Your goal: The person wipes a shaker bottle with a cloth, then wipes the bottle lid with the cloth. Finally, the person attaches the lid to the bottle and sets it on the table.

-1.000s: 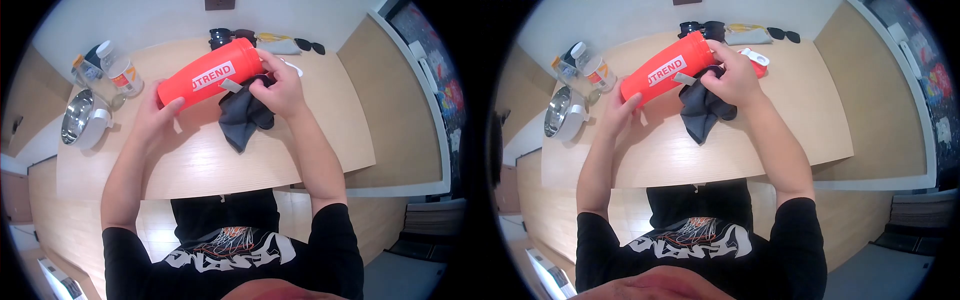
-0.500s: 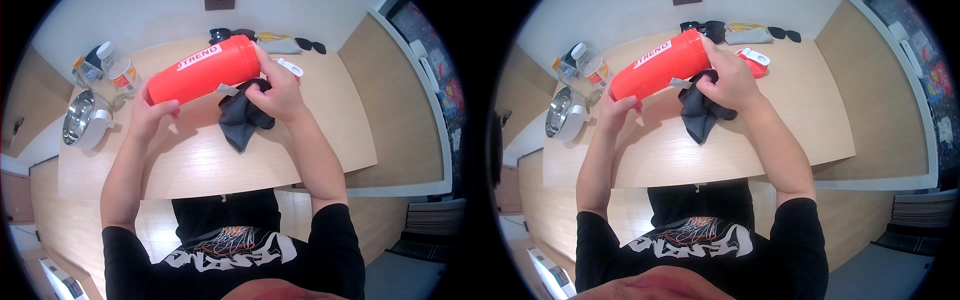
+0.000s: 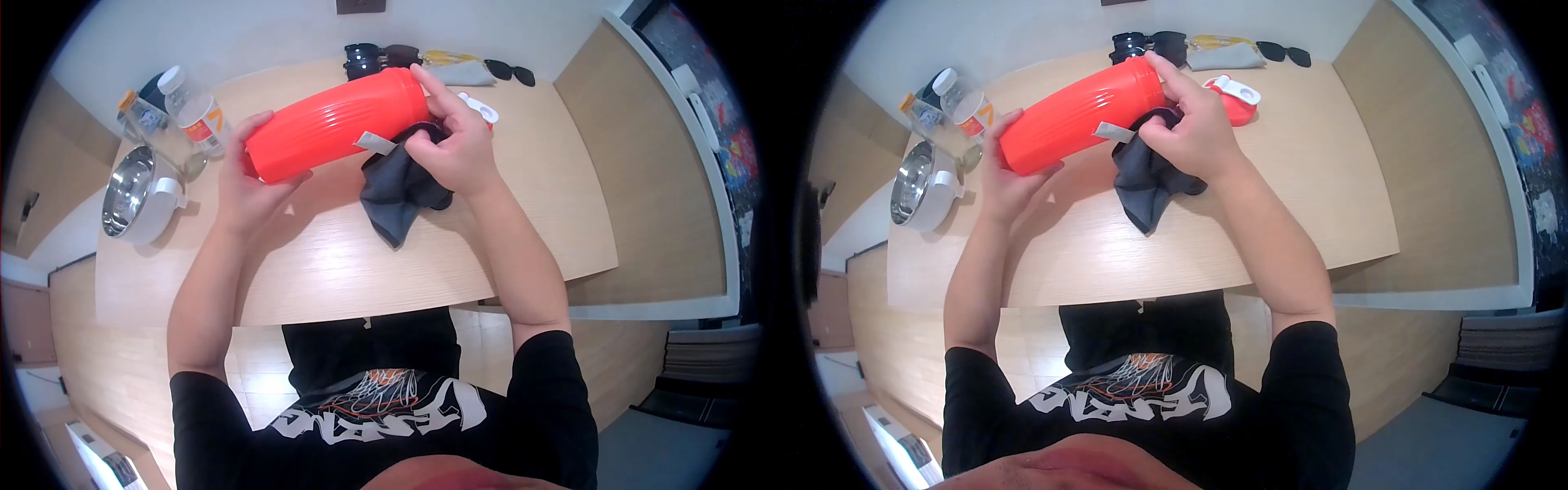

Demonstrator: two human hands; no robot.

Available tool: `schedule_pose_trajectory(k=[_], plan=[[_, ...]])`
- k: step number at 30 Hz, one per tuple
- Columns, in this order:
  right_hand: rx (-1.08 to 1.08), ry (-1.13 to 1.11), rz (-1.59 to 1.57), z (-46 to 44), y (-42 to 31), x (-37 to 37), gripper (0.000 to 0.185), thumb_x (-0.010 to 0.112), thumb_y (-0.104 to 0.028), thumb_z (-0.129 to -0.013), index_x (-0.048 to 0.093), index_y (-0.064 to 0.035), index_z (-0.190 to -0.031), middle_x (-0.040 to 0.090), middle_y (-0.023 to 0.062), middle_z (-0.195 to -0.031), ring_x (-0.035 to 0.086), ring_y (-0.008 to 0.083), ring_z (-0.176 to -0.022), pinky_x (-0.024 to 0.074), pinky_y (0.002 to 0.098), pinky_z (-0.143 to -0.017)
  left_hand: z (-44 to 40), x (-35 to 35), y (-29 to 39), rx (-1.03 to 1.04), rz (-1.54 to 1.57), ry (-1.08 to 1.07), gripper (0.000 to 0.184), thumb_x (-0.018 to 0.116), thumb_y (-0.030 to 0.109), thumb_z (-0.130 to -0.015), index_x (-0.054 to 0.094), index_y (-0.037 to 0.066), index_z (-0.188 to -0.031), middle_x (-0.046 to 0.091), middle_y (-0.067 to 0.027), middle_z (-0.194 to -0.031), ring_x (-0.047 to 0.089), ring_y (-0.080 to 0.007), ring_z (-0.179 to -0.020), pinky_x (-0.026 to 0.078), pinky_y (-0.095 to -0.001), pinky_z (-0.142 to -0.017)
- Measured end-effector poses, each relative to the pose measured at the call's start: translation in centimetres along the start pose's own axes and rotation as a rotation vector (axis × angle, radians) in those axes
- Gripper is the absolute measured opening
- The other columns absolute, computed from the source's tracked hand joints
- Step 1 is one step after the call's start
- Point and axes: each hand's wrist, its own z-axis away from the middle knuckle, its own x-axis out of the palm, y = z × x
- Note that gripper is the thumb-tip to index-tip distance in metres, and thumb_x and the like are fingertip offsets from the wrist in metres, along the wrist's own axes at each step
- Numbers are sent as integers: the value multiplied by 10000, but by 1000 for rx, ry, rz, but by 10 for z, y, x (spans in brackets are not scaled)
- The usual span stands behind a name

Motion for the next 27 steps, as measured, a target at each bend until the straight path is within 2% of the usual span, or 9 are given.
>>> schedule_pose_trajectory(k=[2, 5, 8, 11, 14, 17, 21, 24, 27], plan=[[-22, -39, 93, 0, -1, -4, 780, 576, 42, -681, 429, -64, -1440, 644, 109, -969, 607, 160, -762, 497, 253, -684, 0, 1, 2, -30, 80, 36, 892, 870, 1, -623, 386, 76, -1368, 509, -116, -1275, 547, -232, -1174, 510, -344, -952], [-176, -20, 195, 0, -2, -6, 740, 551, 54, -678, 466, -26, -1410, 652, 56, -1071, 571, 80, -806, 473, 203, -681, -2, 3, 9, -95, 181, 65, 877, 861, -21, -610, 398, 63, -1350, 514, -122, -1258, 558, -226, -1152, 532, -335, -914], [-250, 0, 223, -1, 2, -7, 749, 561, 48, -659, 459, -31, -1396, 662, 64, -1054, 554, 74, -772, 457, 200, -639, -5, 0, 18, -248, 255, 57, 833, 841, -13, -623, 409, 47, -1332, 538, -130, -1221, 593, -223, -1090, 560, -316, -820], [-218, -9, 143, -1, -4, -6, 741, 558, 62, -674, 415, -55, -1391, 638, 134, -1053, 660, 241, -854, 530, 294, -665, -9, -6, 23, -428, 400, 8, 762, 814, 35, -663, 421, 28, -1316, 585, -133, -1144, 638, -222, -985, 558, -287, -707], [-210, 24, 90, -1, 7, -1, 702, 553, 76, -670, 417, -44, -1348, 657, 127, -998, 681, 252, -879, 541, 306, -684, -9, -5, 27, -498, 528, -24, 716, 796, 87, -696, 430, 12, -1306, 626, -126, -1058, 663, -215, -884, 536, -269, -645], [-265, 2, 116, -2, 5, -6, 679, 553, 80, -670, 418, -40, -1325, 672, 107, -910, 674, 217, -811, 533, 285, -672, -11, -5, 27, -570, 613, -79, 728, 799, 127, -705, 417, -2, -1312, 637, -121, -1040, 667, -213, -865, 532, -278, -645], [-130, 5, 104, 3, 2, -4, 660, 552, 83, -679, 407, -37, -1312, 678, 87, -845, 612, 146, -716, 493, 247, -634, -10, -9, 19, -712, 744, -104, 777, 816, 79, -686, 396, 29, -1338, 618, -115, -1092, 662, -209, -880, 544, -301, -679], [-85, 30, -42, 2, 5, 3, 656, 558, 68, -685, 385, -49, -1307, 685, 79, -861, 556, 113, -666, 458, 233, -602, -1, 5, 19, -314, 402, 42, 831, 819, -10, -651, 384, 73, -1354, 594, -111, -1132, 656, -200, -889, 549, -314, -707], [-26, 36, -102, 3, 1, 4, 636, 565, 54, -686, 371, -63, -1280, 688, 80, -892, 541, 108, -670, 446, 235, -598, -5, 8, 12, -98, 207, 138, 861, 803, -84, -623, 384, 101, -1352, 582, -111, -1137, 650, -186, -876, 549, -297, -633]])
